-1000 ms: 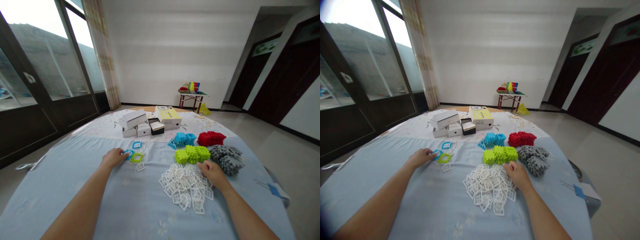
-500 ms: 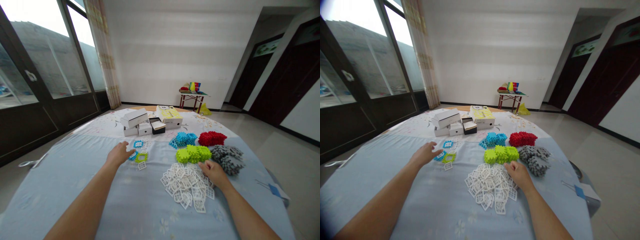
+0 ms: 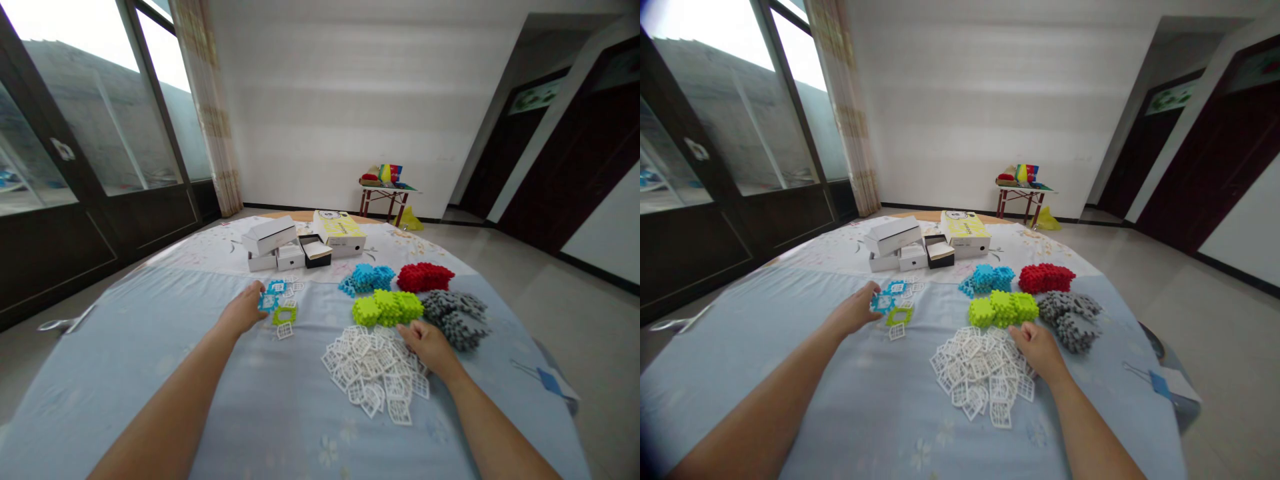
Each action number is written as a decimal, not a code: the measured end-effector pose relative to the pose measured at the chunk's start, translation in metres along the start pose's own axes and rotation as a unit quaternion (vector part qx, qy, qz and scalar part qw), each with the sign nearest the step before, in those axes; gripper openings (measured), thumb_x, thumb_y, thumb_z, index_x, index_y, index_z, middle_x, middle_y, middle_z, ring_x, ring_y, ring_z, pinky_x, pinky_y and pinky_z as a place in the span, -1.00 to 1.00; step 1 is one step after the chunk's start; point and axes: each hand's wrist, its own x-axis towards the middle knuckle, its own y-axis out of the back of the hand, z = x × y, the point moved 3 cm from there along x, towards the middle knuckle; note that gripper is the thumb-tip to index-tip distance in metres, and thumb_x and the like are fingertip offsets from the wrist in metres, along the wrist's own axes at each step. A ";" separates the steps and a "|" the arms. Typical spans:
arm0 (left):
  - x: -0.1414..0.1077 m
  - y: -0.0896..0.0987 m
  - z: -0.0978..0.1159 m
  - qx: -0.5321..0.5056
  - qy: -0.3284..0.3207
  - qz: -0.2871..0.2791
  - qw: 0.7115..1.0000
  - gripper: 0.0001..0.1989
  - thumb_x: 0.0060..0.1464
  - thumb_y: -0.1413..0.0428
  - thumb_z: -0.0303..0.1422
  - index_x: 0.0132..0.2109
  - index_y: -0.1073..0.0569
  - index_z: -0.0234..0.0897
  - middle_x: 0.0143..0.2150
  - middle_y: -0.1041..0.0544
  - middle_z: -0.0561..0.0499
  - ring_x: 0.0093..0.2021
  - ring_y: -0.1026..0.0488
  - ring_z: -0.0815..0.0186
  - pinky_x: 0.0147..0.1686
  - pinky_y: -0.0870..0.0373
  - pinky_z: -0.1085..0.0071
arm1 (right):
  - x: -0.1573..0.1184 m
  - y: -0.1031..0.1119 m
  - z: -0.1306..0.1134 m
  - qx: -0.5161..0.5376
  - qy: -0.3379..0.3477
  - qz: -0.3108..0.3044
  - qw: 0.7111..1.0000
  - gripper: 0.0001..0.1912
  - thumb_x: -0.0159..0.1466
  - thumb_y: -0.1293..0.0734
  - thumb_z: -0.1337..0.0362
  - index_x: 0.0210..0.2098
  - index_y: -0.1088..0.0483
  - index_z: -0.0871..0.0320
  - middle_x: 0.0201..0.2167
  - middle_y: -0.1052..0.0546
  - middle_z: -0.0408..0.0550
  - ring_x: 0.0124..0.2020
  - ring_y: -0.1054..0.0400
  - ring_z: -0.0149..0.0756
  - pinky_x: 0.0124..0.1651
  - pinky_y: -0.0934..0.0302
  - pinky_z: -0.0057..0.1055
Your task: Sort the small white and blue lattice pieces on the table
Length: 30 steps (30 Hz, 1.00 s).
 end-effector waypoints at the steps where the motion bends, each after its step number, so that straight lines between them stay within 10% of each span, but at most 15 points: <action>1: -0.001 0.002 0.004 -0.006 -0.010 -0.016 1.000 -0.57 -0.23 -0.13 -0.35 -0.12 -0.24 -0.21 -0.18 -0.45 -0.02 -0.20 -0.41 0.23 -0.28 -0.27 0.41 | 0.000 0.000 0.000 0.001 0.001 0.000 1.000 -0.57 0.14 -0.14 -0.01 -0.70 -0.01 0.11 -0.76 -0.17 -0.24 -0.66 -0.08 -0.45 -0.56 0.06 -0.48; 7: -0.005 0.016 0.018 -0.032 -0.035 -0.063 0.997 -0.76 -0.26 -0.14 -0.29 -0.34 -0.33 -0.20 -0.31 -0.47 0.05 -0.32 -0.40 0.27 -0.39 -0.25 0.44 | -0.001 0.002 -0.002 -0.001 0.004 0.008 1.000 -0.57 0.14 -0.15 0.00 -0.70 -0.01 0.11 -0.76 -0.18 -0.24 -0.66 -0.05 -0.46 -0.56 0.08 -0.48; 18: -0.004 -0.008 0.009 -0.019 0.014 -0.092 0.995 -0.43 -0.32 -0.10 0.06 -0.20 -0.39 -0.24 -0.19 -0.50 -0.11 -0.22 -0.43 0.12 -0.33 -0.27 0.36 | -0.002 0.003 -0.004 0.010 0.003 0.008 1.000 -0.57 0.13 -0.17 0.01 -0.71 -0.02 0.12 -0.77 -0.18 -0.24 -0.66 -0.06 -0.46 -0.57 0.07 -0.48; 30: 0.000 -0.005 0.023 -0.103 -0.016 0.002 0.995 -0.34 -0.20 -0.09 -0.13 0.07 -0.21 -0.32 -0.06 -0.40 -0.15 -0.13 -0.40 0.17 -0.16 -0.32 0.32 | 0.001 0.004 -0.008 -0.013 0.015 0.022 1.000 -0.58 0.15 -0.16 0.03 -0.71 -0.04 0.13 -0.76 -0.15 -0.24 -0.66 -0.04 -0.47 -0.56 0.10 -0.48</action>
